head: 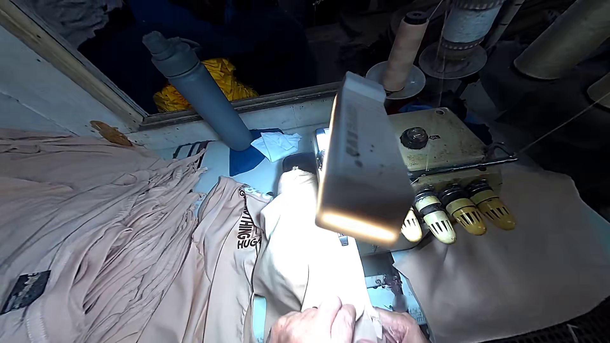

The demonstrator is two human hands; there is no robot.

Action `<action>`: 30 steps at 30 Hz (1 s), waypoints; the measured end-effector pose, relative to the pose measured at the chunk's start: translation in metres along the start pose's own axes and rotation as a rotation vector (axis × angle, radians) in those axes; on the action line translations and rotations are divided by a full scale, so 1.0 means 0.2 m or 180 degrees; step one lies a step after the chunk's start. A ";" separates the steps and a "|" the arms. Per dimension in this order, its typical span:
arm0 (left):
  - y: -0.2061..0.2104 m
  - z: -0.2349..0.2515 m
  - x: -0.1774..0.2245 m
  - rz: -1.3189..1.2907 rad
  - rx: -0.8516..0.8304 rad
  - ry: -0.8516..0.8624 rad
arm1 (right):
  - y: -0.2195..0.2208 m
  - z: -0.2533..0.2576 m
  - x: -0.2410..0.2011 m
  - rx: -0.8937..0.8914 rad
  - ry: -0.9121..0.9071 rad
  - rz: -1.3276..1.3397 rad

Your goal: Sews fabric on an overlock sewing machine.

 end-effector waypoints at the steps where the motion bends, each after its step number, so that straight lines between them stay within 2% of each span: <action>1: -0.01 0.03 -0.01 0.0130 -0.0005 -0.0016 | 0.00 0.02 -0.01 0.0083 0.0024 0.0002; 4: -0.05 0.12 -0.03 0.0479 0.0120 0.0020 | -0.01 0.09 -0.02 0.0314 0.0084 0.0272; 11: -0.03 0.26 -0.03 0.1017 0.0829 0.0099 | 0.02 0.18 -0.06 0.0342 -0.0055 0.0343; 14: -0.01 0.30 -0.03 0.1026 0.0783 -0.0055 | 0.02 0.18 -0.05 0.0358 -0.0115 0.0328; 17: 0.00 0.27 -0.03 0.0841 0.0687 0.0019 | 0.01 0.19 -0.05 0.0411 -0.0126 0.0233; 20: -0.08 0.12 -0.04 0.0248 0.0191 -0.0152 | 0.01 0.19 -0.03 0.0363 -0.0151 0.0241; 22: -0.16 -0.03 -0.12 0.0101 -0.0033 -0.0551 | 0.01 0.20 -0.01 0.0386 -0.0155 0.0290; 24: -0.16 -0.21 -0.27 0.0048 -0.0503 -0.1220 | 0.01 0.20 -0.01 0.0402 -0.0216 0.0332; 26: -0.02 -0.44 -0.45 -0.0100 -0.1251 -0.2028 | 0.02 0.21 0.00 0.0407 -0.0233 0.0340; 27: 0.07 -0.56 -0.52 -0.0162 -0.1414 -0.2290 | 0.02 0.21 0.00 0.0408 -0.0215 0.0320; 28: 0.12 -0.65 -0.55 -0.0155 -0.1279 -0.2351 | 0.02 0.21 0.00 0.0425 -0.0192 0.0283; 30: 0.13 -0.75 -0.59 -0.0141 -0.0568 -0.2272 | 0.01 0.20 -0.01 0.0476 -0.0340 0.0080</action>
Point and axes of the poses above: each hand's wrist, its own z-axis towards the middle knuckle, its own y-axis out of the palm, x = y × z, the point moved 9 cm from there along z, towards the middle knuckle, and after that the axes turned 1 degree about -x, right-handed, at the moved point
